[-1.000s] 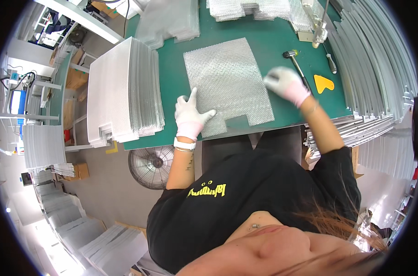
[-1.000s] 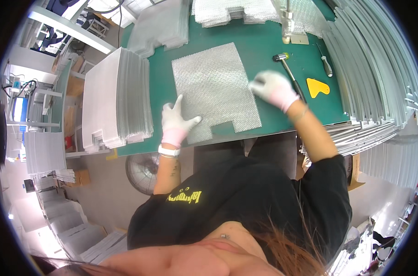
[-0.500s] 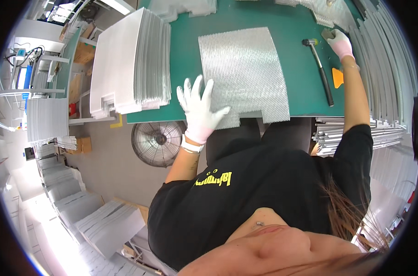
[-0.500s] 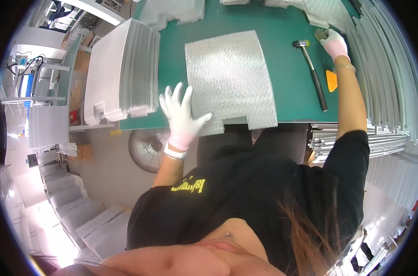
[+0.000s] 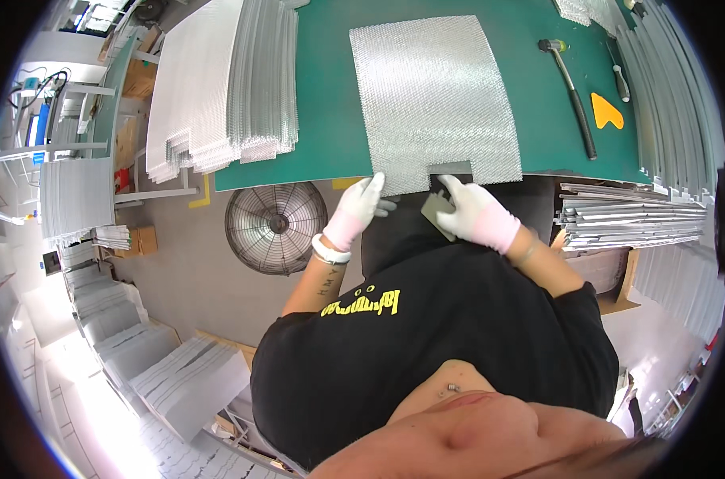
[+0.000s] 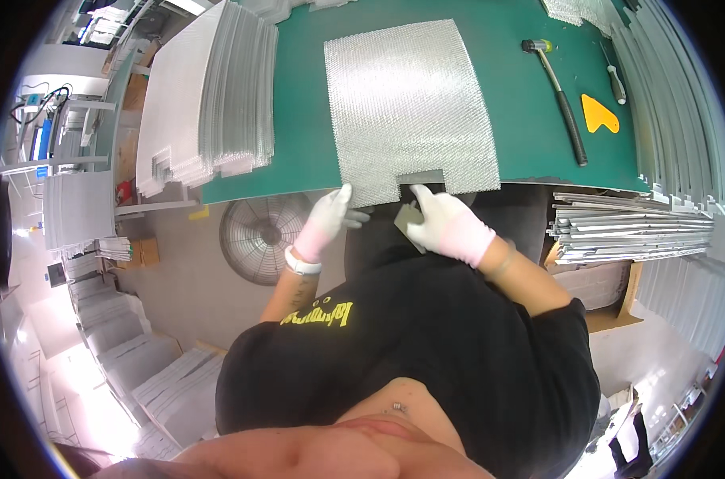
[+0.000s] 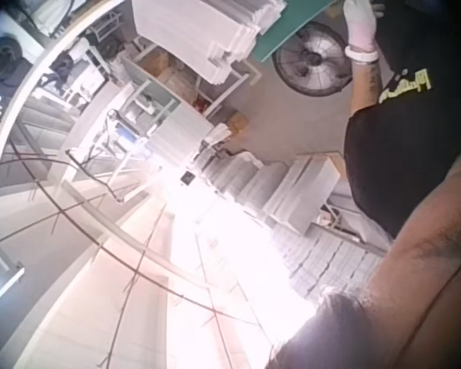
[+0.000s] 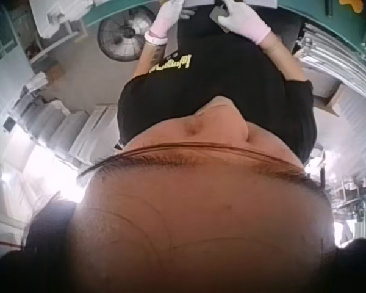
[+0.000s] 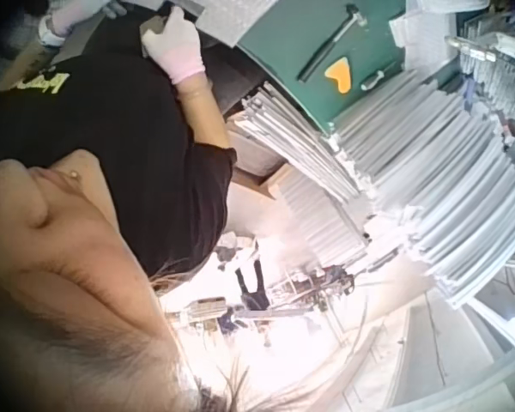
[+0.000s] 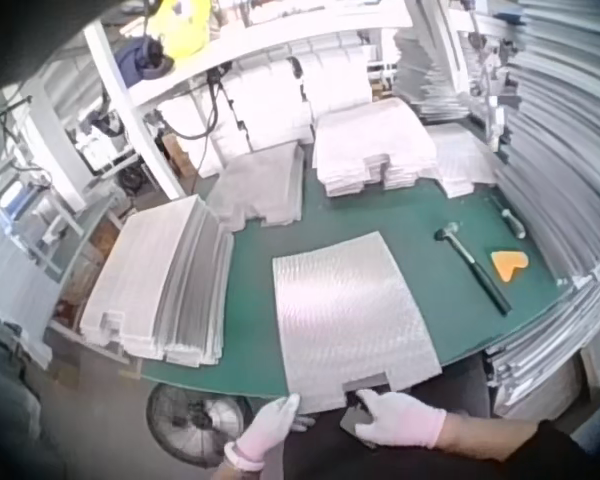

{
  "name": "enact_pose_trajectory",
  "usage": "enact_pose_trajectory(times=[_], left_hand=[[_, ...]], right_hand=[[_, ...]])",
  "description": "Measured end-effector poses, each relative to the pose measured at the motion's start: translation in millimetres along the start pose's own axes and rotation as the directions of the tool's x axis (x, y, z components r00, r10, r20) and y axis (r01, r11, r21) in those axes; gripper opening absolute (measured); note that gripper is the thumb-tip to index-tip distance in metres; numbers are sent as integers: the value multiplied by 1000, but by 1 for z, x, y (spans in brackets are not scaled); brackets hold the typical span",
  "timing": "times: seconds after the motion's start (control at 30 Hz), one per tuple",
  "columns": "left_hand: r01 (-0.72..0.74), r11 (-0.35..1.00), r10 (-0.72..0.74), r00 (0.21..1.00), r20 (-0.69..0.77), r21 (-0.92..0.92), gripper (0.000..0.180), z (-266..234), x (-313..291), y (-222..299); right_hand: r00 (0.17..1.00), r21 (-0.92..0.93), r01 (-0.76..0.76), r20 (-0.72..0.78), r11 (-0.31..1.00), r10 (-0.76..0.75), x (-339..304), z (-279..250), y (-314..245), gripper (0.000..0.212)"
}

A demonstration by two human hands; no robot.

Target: The person assembles metal frames by placing a mesh sheet on a workbench, inserting a plastic spacer, and fitting two metal bars into the sheet's edges. They then use a power drill to secure the components together. The process is repeated for multiple units.

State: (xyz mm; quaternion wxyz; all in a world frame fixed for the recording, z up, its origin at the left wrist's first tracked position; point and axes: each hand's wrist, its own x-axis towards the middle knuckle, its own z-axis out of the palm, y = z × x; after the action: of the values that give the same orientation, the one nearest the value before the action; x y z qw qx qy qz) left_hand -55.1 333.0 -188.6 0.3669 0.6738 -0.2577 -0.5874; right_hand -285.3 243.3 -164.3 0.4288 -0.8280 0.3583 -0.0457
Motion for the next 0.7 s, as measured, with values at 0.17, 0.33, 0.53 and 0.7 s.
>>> enact_pose_trajectory(times=[0.17, 0.33, 0.53, 0.7], left_hand=[[-18, 987, 32, 996, 84, -157, 44, 15, 10, -18], [-61, 952, 107, 984, 140, -301, 49, 11, 4, -21], [-173, 939, 209, 974, 93, -297, 60, 35, -14, -57], [-148, 763, 187, 982, -5, -630, 36, 77, 6, -46]], right_hand=[[988, -112, -119, 84, 987, 129, 13, 12, -23, 60], [996, 33, -72, 49, 997, 70, -3, 9, -3, 63], [962, 746, -269, 245, 609, 123, -36, 48, 73, 50], [981, 979, -131, 151, -153, 123, -35, 71, 70, 40]])
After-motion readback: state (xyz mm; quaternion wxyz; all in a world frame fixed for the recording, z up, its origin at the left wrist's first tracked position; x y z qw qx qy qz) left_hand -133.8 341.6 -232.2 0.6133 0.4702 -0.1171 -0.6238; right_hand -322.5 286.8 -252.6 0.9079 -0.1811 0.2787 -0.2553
